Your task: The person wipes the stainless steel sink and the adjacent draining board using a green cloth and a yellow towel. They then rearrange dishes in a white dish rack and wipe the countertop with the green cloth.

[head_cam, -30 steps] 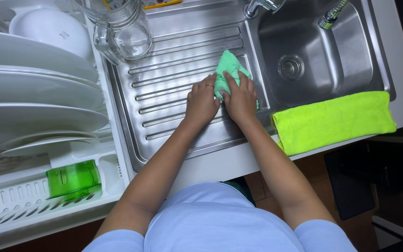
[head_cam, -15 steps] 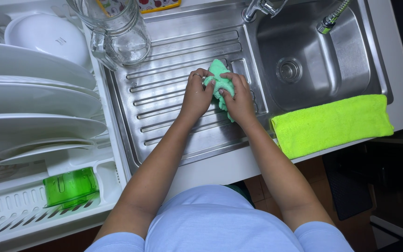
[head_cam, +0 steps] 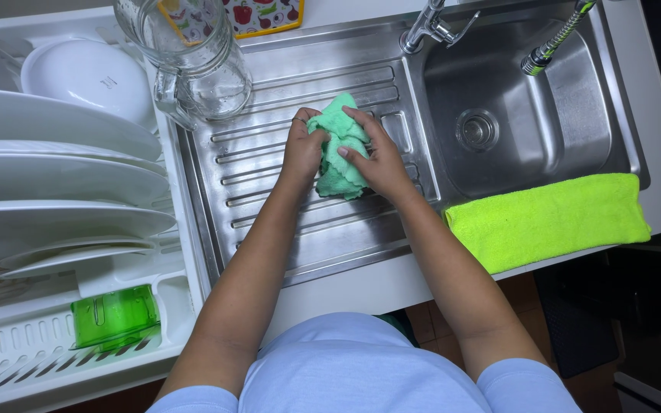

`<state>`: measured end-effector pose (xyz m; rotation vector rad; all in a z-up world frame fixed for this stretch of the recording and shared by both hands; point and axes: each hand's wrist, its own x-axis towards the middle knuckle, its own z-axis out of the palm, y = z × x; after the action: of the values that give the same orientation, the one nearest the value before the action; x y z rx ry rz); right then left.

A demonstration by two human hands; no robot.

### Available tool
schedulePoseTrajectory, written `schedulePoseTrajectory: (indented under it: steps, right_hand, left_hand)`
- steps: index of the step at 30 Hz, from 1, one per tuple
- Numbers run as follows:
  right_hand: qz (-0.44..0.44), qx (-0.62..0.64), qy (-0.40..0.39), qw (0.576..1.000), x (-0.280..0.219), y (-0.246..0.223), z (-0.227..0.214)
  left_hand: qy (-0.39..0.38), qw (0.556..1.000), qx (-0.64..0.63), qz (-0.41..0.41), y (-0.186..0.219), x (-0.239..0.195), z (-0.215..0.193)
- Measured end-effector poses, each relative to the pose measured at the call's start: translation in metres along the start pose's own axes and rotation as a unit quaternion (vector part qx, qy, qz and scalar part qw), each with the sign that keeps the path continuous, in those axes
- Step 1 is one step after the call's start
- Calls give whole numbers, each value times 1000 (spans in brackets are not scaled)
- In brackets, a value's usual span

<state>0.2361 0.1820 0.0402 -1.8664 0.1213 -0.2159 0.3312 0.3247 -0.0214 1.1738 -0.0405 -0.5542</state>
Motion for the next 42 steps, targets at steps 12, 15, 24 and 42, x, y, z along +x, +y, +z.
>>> schedulePoseTrajectory:
  steps: [12,15,24,42]
  right_hand:
    - [45,-420,78,903,60,66,-3]
    - [126,-407,19,904,79,77,-6]
    - [110,-433,-25,895,149,84,-15]
    - [-44,-392,-170,903,77,35,60]
  left_hand:
    - [-82,737,650,166,35,7,36]
    - [-122,687,709,101,25,24,32]
    - [-60,674,729,104,14,69,20]
    - [106,656,742,90,5,-42,-7]
